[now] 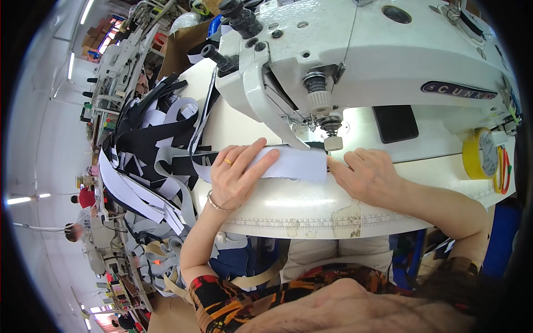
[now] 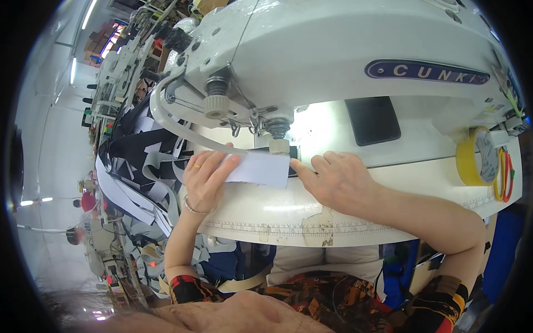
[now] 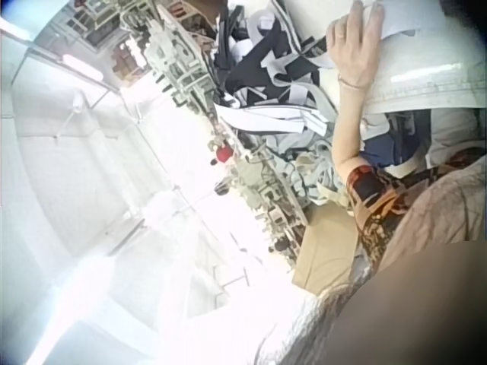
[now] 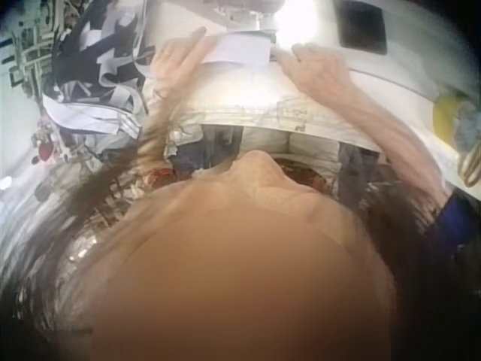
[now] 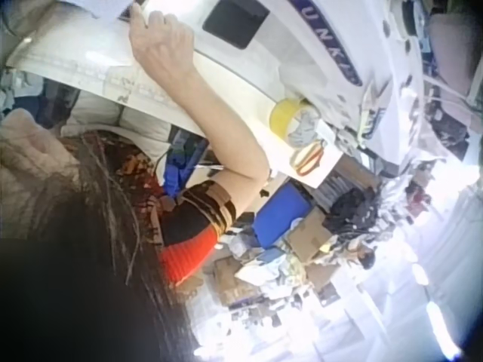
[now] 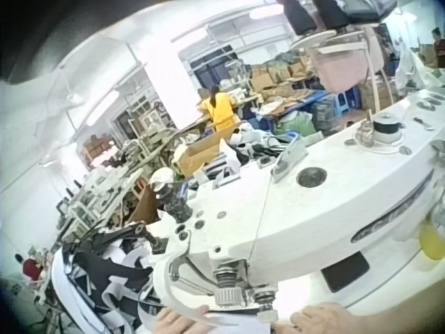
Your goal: Sewing together strips of fabric or leather-like material using an industrial sewing machine.
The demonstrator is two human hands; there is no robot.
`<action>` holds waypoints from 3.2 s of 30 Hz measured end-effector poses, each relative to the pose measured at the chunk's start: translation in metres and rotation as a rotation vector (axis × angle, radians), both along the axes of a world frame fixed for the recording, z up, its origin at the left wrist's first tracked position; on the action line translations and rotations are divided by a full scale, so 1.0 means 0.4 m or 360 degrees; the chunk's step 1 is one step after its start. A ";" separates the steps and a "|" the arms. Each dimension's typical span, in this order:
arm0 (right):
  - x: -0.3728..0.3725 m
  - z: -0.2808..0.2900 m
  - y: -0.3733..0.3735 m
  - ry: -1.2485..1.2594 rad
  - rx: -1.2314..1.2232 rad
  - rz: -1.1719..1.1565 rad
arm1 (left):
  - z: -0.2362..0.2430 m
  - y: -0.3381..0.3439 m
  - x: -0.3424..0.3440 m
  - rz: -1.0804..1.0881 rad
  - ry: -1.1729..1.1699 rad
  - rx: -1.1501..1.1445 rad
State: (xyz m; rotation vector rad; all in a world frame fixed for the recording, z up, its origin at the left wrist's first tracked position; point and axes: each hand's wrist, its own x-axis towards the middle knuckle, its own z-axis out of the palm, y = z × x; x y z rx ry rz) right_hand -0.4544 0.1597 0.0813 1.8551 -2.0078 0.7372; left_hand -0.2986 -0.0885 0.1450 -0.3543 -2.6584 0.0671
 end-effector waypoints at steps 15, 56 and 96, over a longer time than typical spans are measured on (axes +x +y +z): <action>0.001 0.000 -0.003 0.0053 -0.0047 -0.0016 | -0.065 0.072 -0.076 -0.0217 -0.0230 0.0227; 0.020 0.013 0.000 -0.0075 0.0071 0.0192 | -0.092 0.089 -0.085 -0.0256 -0.0210 0.0489; -0.002 -0.011 0.000 0.0148 -0.0010 0.0121 | -0.039 0.086 -0.107 0.0309 -0.0351 0.0714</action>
